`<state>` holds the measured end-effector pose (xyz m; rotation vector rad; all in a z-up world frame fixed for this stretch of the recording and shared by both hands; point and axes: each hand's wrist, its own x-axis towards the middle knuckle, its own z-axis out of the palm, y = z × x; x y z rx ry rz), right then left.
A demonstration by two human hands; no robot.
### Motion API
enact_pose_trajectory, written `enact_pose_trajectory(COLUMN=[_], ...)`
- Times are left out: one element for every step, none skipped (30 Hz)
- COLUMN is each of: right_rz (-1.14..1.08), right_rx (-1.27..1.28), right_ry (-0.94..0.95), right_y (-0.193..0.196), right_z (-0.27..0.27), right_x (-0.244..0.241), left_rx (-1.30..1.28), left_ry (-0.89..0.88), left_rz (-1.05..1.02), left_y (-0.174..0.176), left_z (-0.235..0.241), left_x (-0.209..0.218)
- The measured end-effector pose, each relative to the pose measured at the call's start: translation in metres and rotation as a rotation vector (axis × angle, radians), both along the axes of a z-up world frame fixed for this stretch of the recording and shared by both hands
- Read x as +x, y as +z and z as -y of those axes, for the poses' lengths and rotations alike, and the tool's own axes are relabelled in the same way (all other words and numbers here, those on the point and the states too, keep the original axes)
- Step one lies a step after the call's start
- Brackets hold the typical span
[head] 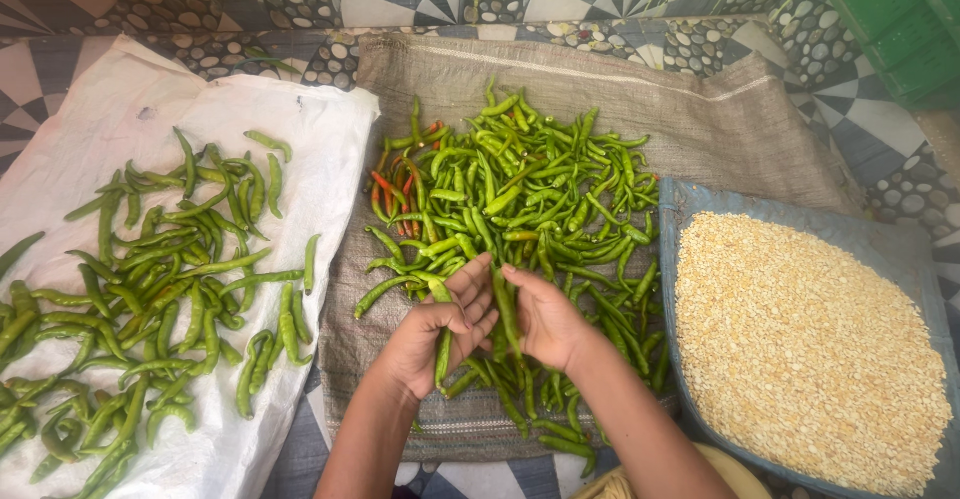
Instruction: The person sits on the floor and sorts green chilies by hand, picking them from a central pile on a woven mat and placing them onto a white sack to the left. A tray of grains is visible to the right but is not handled.
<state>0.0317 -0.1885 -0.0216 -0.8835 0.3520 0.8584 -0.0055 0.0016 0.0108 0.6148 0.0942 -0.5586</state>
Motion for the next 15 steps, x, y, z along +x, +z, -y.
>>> enact_pose_trajectory(right_rz=[0.002,0.012,0.023,0.033,0.009,-0.015,-0.038,-0.047,-0.053,-0.060,-0.005,0.050,0.095,0.191,0.282], right_rx=[-0.022,-0.023,-0.023,-0.024,-0.107,-0.189,-0.267,-0.238,-0.211,-0.183,-0.184,-0.184,-0.189,-0.190,-0.188], right_ry=[-0.021,-0.036,-0.051,-0.067,-0.121,-0.175,-0.218,-0.255,-0.296,-0.336,-0.368,-0.400,-0.439,-0.378,-0.321], right_y=[-0.009,-0.020,-0.032,-0.042,-0.048,-0.052,-0.053,-0.049,-0.040,-0.029,-0.014,0.006,0.026,0.048,0.069], right_z=[0.004,0.007,0.010,0.016,0.022,0.027,0.027,0.028,0.029,0.022,0.009,-0.004,-0.016,-0.032,-0.057], right_x=[0.001,0.003,0.007,0.009,0.011,0.011,0.013,0.013,0.014,0.016,0.024,0.033,0.037,0.047,0.062], left_rx=[0.015,0.030,0.044,0.088,0.135,0.181,0.209,0.237,0.261,0.286,0.309,0.330,0.317,0.305,0.297], left_ry=[0.028,0.055,0.082,0.098,0.119,0.140,0.163,0.186,0.206,0.235,0.265,0.295,0.311,0.327,0.337], left_rz=[-0.003,-0.005,-0.007,-0.024,-0.041,-0.059,-0.098,-0.138,-0.174,-0.219,-0.254,-0.289,-0.306,-0.322,-0.341], left_y=[0.000,0.000,-0.002,-0.004,-0.008,-0.014,-0.021,-0.029,-0.037,-0.045,-0.052,-0.057,-0.062,-0.066,-0.068], left_z=[-0.001,-0.002,-0.002,-0.003,-0.005,-0.007,-0.009,-0.008,-0.007,-0.006,-0.006,-0.007,-0.007,-0.007,-0.010], left_x=[0.000,0.001,0.003,0.004,0.007,0.008,0.009,0.010,0.016,0.016,0.017,0.020,0.021,0.023,0.023])
